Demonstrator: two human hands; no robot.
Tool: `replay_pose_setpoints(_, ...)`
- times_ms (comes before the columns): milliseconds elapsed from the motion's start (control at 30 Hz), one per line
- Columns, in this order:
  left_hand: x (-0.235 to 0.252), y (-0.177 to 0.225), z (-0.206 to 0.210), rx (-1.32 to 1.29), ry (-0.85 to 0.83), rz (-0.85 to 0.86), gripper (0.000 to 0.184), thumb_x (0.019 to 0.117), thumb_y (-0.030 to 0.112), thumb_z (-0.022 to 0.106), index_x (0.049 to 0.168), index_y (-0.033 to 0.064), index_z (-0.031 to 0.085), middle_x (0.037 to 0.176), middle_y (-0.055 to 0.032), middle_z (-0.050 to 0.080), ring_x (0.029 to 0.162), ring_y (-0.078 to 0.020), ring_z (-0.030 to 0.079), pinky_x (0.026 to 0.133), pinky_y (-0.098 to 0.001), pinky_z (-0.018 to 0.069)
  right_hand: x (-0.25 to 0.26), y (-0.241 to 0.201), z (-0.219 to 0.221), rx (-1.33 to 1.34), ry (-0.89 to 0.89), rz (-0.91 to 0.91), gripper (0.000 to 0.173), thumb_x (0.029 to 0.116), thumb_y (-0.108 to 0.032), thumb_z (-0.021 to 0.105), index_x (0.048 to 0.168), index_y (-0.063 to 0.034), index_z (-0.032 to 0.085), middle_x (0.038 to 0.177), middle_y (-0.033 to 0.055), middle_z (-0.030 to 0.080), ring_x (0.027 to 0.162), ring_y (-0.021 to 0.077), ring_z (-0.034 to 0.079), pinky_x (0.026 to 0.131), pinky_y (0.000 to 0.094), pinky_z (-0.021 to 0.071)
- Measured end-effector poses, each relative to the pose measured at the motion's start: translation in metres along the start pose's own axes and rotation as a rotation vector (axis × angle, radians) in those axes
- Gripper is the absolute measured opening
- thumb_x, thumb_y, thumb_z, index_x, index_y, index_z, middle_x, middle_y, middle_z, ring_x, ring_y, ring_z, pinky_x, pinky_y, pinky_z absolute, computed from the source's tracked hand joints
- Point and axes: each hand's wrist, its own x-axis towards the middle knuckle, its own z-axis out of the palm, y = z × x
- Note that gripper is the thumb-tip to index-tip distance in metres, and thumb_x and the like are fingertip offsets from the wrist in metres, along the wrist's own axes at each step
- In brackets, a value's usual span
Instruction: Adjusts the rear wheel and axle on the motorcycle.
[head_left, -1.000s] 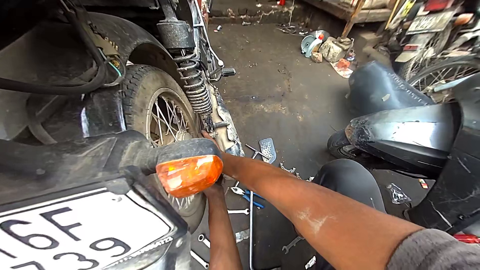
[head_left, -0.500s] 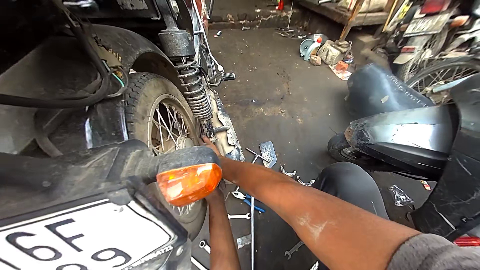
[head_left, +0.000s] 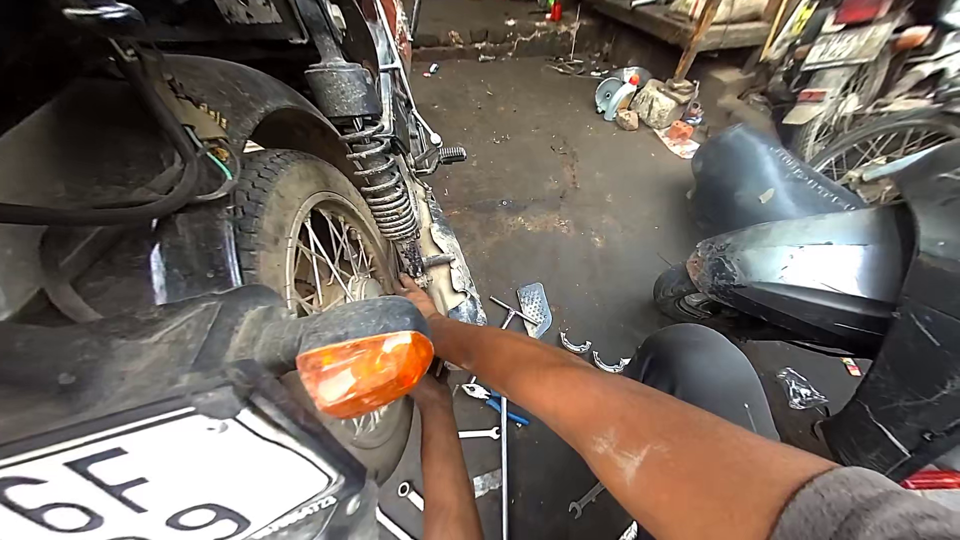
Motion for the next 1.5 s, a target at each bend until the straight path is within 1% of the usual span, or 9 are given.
replay_pose_setpoints(133,0.018,-0.003,0.001,0.184,-0.018,0.078,0.040,0.1109,0.030,0.041,0.135,0.0011,0.055,0.119,-0.0175,0.064,0.103,-0.0256,0.065,0.087,-0.0478,0.0554,-0.003,0.002,-0.001,0.040,0.047,-0.045,0.048,0.0922,-0.012,0.072,0.137,-0.0002,0.060,0.146,0.0170,0.057,0.149,0.0363,0.036,0.128,0.0506,0.0122)
replay_pose_setpoints(233,0.028,-0.008,-0.019,0.313,0.063,0.213,0.033,0.1070,0.017,0.053,0.132,-0.0035,0.057,0.119,-0.0218,0.065,0.101,-0.0285,0.066,0.088,-0.0481,0.0568,-0.021,0.031,0.013,0.145,0.460,-0.222,0.043,0.0867,-0.017,0.078,0.127,-0.0067,0.067,0.129,0.0128,0.067,0.133,0.0331,0.054,0.115,0.0485,0.0400)
replay_pose_setpoints(367,0.001,-0.024,-0.052,0.383,0.086,0.108,0.043,0.1106,0.030,0.045,0.132,-0.0055,0.056,0.111,-0.0226,0.065,0.091,-0.0277,0.065,0.080,-0.0464,0.0570,-0.087,0.104,0.059,0.581,0.887,0.371,0.031,0.0976,-0.018,0.065,0.123,-0.0003,0.068,0.124,0.0203,0.067,0.119,0.0341,0.064,0.104,0.0484,0.0524)
replay_pose_setpoints(467,-0.033,-0.047,-0.092,0.433,0.191,-0.152,0.062,0.1061,0.046,0.051,0.143,-0.0033,0.047,0.130,-0.0270,0.059,0.109,-0.0350,0.061,0.089,-0.0537,0.0528,-0.084,0.152,0.149,0.580,0.371,0.708,0.053,0.0919,-0.019,0.071,0.139,-0.0004,0.055,0.143,0.0271,0.054,0.132,0.0448,0.053,0.104,0.0583,0.0496)
replay_pose_setpoints(667,-0.048,-0.025,-0.139,0.766,0.313,0.450,0.069,0.0849,0.017,0.084,0.138,-0.0117,0.051,0.137,-0.0254,0.061,0.131,-0.0281,0.058,0.114,-0.0438,0.0434,-0.034,0.149,0.268,0.356,-0.194,0.331,0.048,0.0939,0.001,0.062,0.140,-0.0089,0.061,0.158,0.0150,0.045,0.150,0.0437,0.032,0.111,0.0680,0.0364)
replay_pose_setpoints(967,-0.154,0.045,-0.131,0.786,0.337,0.445,0.057,0.0993,0.010,0.064,0.141,-0.0180,0.037,0.129,-0.0290,0.056,0.114,-0.0193,0.059,0.099,-0.0309,0.0494,-0.039,0.174,0.285,0.222,-0.092,0.075,0.040,0.1002,0.004,0.050,0.136,-0.0066,0.064,0.148,0.0153,0.058,0.150,0.0392,0.037,0.120,0.0615,0.0295)
replay_pose_setpoints(1167,-0.161,-0.018,-0.179,0.680,0.237,-0.272,0.050,0.1090,0.031,0.048,0.148,-0.0003,0.042,0.137,-0.0289,0.054,0.113,-0.0404,0.061,0.088,-0.0569,0.0525,-0.062,0.158,0.235,0.097,0.046,0.170,0.034,0.1010,0.003,0.051,0.130,-0.0029,0.067,0.143,0.0171,0.061,0.150,0.0394,0.036,0.120,0.0631,0.0272)
replay_pose_setpoints(1333,-0.178,-0.042,-0.176,0.829,-0.034,-0.253,0.042,0.1050,0.028,0.059,0.135,-0.0011,0.057,0.117,-0.0247,0.065,0.096,-0.0355,0.067,0.078,-0.0538,0.0571,-0.120,0.110,0.135,0.391,-0.325,0.493,0.029,0.0988,-0.014,0.062,0.122,0.0025,0.068,0.132,0.0259,0.063,0.129,0.0468,0.055,0.103,0.0672,0.0445)
replay_pose_setpoints(1500,-0.174,-0.037,-0.190,0.783,0.085,-0.328,0.052,0.1085,0.038,0.050,0.143,-0.0009,0.051,0.126,-0.0284,0.064,0.109,-0.0413,0.065,0.088,-0.0595,0.0536,-0.149,0.012,0.203,0.901,-0.346,0.432,0.048,0.1010,-0.029,0.062,0.132,0.0077,0.059,0.130,0.0301,0.062,0.123,0.0438,0.060,0.104,0.0621,0.0459)
